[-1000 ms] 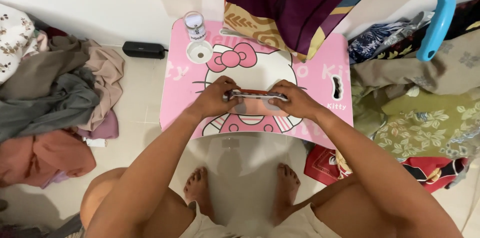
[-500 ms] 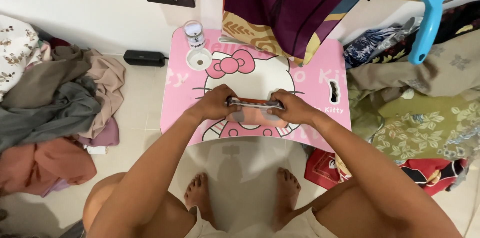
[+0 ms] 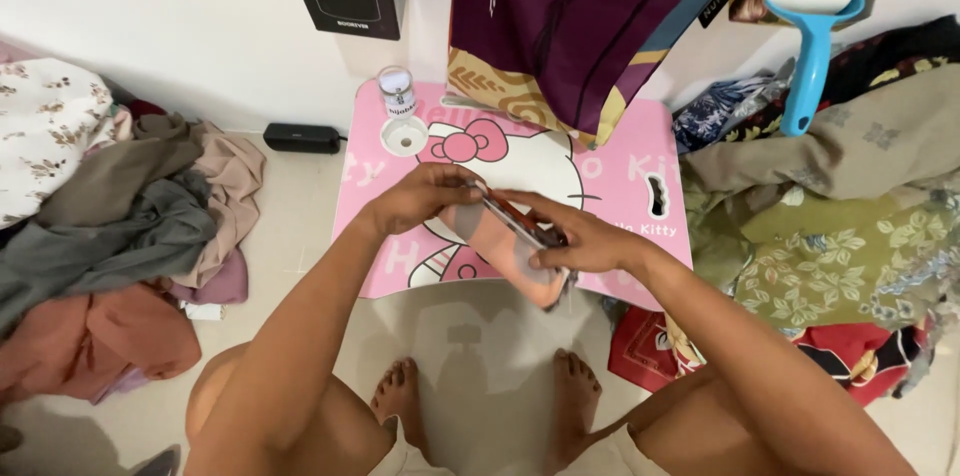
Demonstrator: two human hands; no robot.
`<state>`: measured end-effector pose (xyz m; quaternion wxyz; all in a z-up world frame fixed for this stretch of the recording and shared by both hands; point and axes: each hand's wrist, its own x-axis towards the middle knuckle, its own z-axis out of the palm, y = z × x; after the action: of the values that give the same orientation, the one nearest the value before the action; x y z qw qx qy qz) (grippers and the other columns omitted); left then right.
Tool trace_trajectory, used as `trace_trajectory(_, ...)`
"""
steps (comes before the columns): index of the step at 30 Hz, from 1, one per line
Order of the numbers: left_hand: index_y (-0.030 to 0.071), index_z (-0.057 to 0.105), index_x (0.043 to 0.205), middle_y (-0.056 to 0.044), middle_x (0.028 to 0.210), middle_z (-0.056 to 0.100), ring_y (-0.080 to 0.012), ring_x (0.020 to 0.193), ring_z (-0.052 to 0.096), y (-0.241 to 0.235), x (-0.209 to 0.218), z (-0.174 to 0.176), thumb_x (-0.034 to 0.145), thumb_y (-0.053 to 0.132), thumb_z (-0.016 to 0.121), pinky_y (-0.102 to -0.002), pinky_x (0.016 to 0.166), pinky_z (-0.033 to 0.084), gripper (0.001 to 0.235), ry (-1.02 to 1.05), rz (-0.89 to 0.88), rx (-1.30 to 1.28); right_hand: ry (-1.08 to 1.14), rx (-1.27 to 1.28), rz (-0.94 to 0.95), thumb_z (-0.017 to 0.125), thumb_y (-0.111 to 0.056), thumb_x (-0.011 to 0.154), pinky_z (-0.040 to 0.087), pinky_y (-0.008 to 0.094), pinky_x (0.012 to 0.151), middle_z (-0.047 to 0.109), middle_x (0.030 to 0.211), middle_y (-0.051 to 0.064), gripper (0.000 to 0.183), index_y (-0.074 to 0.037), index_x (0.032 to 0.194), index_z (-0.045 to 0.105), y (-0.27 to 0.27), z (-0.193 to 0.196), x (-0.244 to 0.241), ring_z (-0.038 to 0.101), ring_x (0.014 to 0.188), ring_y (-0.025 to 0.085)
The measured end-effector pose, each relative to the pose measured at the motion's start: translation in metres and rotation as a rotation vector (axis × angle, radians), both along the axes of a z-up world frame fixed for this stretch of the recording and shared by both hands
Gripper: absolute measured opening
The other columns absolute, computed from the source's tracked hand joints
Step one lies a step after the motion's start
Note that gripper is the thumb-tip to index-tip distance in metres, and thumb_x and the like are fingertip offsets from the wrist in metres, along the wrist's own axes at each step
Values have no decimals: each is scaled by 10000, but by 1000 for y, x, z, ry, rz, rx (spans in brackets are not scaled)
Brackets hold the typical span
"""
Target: The person cleans clothing items by rolling a lint roller over a headscarf and a fabric wallet, then places the items into plastic bags.
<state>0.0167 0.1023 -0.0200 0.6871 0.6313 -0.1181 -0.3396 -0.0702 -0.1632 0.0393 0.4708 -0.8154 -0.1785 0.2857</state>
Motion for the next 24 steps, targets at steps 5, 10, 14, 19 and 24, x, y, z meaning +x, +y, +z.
trace_trajectory(5,-29,667,1195,-132,984,748,-241,909,758,-15,1,6,905,144,766,-364,797,631,352,150,-60,-231,-87,215,183,747,-164,785,181,620,1186,431,1574,256,912,-90,1595,335,1,-1,-12,377,1437,417)
trace_trajectory(10,44,690,1120,-95,859,738,-188,718,727,-32,6,8,915,264,751,-290,576,578,308,146,51,-127,-106,249,154,768,-146,753,17,645,1186,413,1580,256,971,-68,1605,309,7,-1,-15,307,1476,446)
trace_trajectory(14,132,394,1527,-216,1430,555,-379,1252,617,-45,1,27,918,677,609,-581,965,535,845,225,259,-84,-62,154,-154,684,113,700,438,272,654,627,1155,52,1042,-207,1618,309,25,47,-19,513,740,132)
trace_trajectory(19,80,159,1604,-258,1345,544,-396,1103,664,-62,-43,20,867,402,792,-488,816,601,1024,124,119,-130,-312,346,-204,854,-43,698,108,471,1261,305,1648,163,1080,-92,1615,286,-7,2,8,217,1535,281)
trace_trajectory(24,-70,256,1543,-313,1190,590,-425,981,726,-70,-74,48,825,213,878,-490,764,661,991,143,54,-196,-365,324,-281,740,73,702,81,449,1267,222,1678,172,1054,-93,1627,262,-16,5,12,150,1551,288)
